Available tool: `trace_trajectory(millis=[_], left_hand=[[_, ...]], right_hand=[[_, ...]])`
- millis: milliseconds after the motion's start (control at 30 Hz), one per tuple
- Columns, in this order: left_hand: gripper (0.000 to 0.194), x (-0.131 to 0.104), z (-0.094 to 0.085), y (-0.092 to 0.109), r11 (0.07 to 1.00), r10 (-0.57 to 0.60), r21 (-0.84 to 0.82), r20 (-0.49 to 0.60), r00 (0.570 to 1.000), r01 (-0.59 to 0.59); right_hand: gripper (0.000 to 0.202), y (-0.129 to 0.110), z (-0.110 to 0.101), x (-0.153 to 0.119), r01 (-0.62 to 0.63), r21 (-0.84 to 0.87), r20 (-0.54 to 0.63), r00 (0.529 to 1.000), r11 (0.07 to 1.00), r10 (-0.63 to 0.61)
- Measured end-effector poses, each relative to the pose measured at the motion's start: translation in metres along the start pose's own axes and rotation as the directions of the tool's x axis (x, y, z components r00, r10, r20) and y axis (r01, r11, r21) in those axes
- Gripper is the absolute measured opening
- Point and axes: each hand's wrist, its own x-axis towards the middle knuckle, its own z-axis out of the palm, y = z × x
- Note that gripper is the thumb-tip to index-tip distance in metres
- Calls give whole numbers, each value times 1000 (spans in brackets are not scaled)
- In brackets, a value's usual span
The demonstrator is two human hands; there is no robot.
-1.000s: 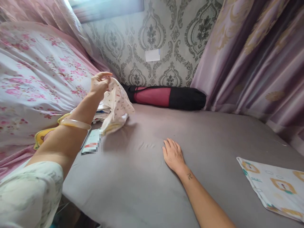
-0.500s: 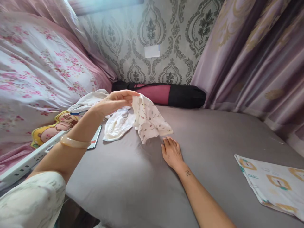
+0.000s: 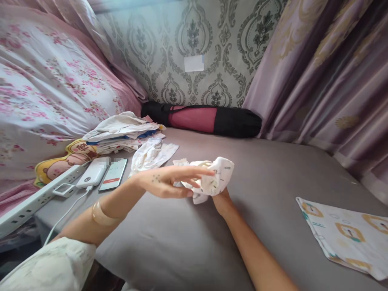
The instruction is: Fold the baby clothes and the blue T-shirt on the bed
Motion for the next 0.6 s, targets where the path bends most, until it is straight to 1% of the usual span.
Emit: trace_trajectory(millis=[33,67,100,133,167,200,233,267,300,333,367,400,433,467,500,533,567,600], left_hand=[[60,-4,3,-7,1000,-13,5,-6,1000,13],[58,-10,3,-15,999,-34,16,-17,999,34],[58,-18,0,-23,997,-64,28,-34,997,65],[58,-27,-6,-31,991,-121,48,-66,990,125],[58,-37,-13,-40,972,-205,94,-123,971,217],[58,-48,-22,-49,925,-293,170,-245,924,339],[59,-60,-32,-57,829,-355,261,-437,827,494],[65,-71,-42,-65,660,-371,328,-639,674,675],[78,-82,-52,-73,432,-380,348,-766,518,832],[92,-91,-62,-80,208,-376,309,-851,367,928],[104,-99,-71,-86,38,-375,243,-896,239,969],[111,-106,-80,-92,-51,-394,195,-905,160,979],[113,-113,-89,-97,-89,-430,154,-897,102,984],[108,-118,-97,-101,-82,-482,122,-873,68,989],[98,-122,-104,-104,-47,-543,97,-838,56,994],[82,-125,-111,-106,-1,-586,59,-809,48,998],[64,-128,-118,-106,52,-614,20,-788,48,998],[47,-130,-125,-105,126,-621,-17,-781,65,992]], right_hand=[[42,-1,-2,0,-87,218,25,996,972,83],[43,0,-3,0,-147,419,56,989,896,136],[48,1,-4,0,-163,541,66,986,825,152],[54,4,-4,-1,-134,555,38,990,821,135],[58,8,-4,-2,-70,502,-14,996,862,89],[60,13,-4,-2,-55,477,-31,996,877,79],[63,18,-4,-2,-58,452,-40,996,890,85],[65,24,-3,-2,-63,421,-52,994,905,93],[68,29,-3,-2,-65,388,-64,993,919,97],[70,33,-2,-1,-65,355,-71,993,933,97],[72,36,-1,0,-63,324,-74,993,944,92],[72,39,-1,0,-63,295,-68,994,953,87],[71,40,0,1,-64,275,-56,995,959,82],[69,40,1,1,-65,266,-43,996,962,79],[67,40,1,0,-68,269,-33,996,961,80],[65,39,2,0,-74,284,-30,996,956,86],[64,38,2,-1,-81,307,-34,995,948,97],[63,37,2,-1,-91,333,-41,993,939,111]])
